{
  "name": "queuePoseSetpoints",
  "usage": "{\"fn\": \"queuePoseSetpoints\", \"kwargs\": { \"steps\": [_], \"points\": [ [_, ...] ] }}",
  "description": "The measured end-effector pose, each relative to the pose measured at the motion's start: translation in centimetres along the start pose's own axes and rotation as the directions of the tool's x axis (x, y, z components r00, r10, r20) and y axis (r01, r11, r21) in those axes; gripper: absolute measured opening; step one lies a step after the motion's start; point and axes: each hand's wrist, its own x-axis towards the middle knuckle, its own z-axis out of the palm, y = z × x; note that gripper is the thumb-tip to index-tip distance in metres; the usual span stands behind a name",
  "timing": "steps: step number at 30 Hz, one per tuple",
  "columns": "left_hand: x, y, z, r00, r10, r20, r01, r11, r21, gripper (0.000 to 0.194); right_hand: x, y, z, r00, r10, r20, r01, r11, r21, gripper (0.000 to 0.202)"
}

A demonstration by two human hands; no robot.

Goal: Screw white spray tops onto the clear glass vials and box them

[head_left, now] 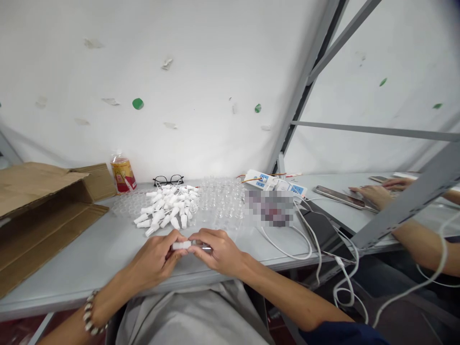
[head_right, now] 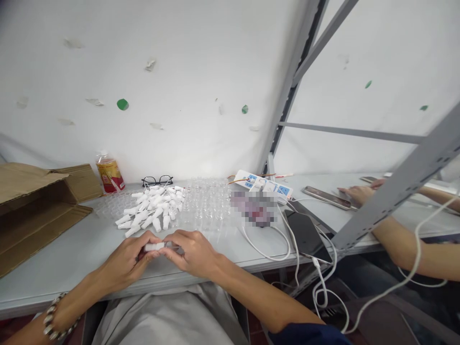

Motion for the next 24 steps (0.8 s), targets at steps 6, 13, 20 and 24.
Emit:
{"fn": "queuePoseSetpoints", "kwargs": {
  "steps": [6,13,20,24],
  "points": [
    [0.1,0.1,0.3,0.995,0.083,-0.056,-0.081,0.996,0.043,0.032,-0.1,-0.3,0.1,0.999,-0.047,0.009,0.048,0.996,-0.074,0.030],
    [0.1,-0.7,0.1,0.965,0.213,-0.153,-0.206,0.976,0.065,0.038,-0.1,-0.3,0.2,0.998,-0.061,-0.022,0.060,0.995,-0.074,0.028],
    [-0.2,-1.1,0.3,0.961,0.166,-0.219,-0.162,0.986,0.034,0.023,0.1,-0.1,-0.2,0.999,0.036,-0.038,-0.036,0.999,-0.022,0.023],
    [-0.2,-1.4,0.2,0.979,0.106,-0.177,-0.099,0.994,0.052,0.034,0.0,-0.1,-0.1,1.000,0.001,-0.015,-0.002,0.999,-0.037,0.023]
  ]
}}
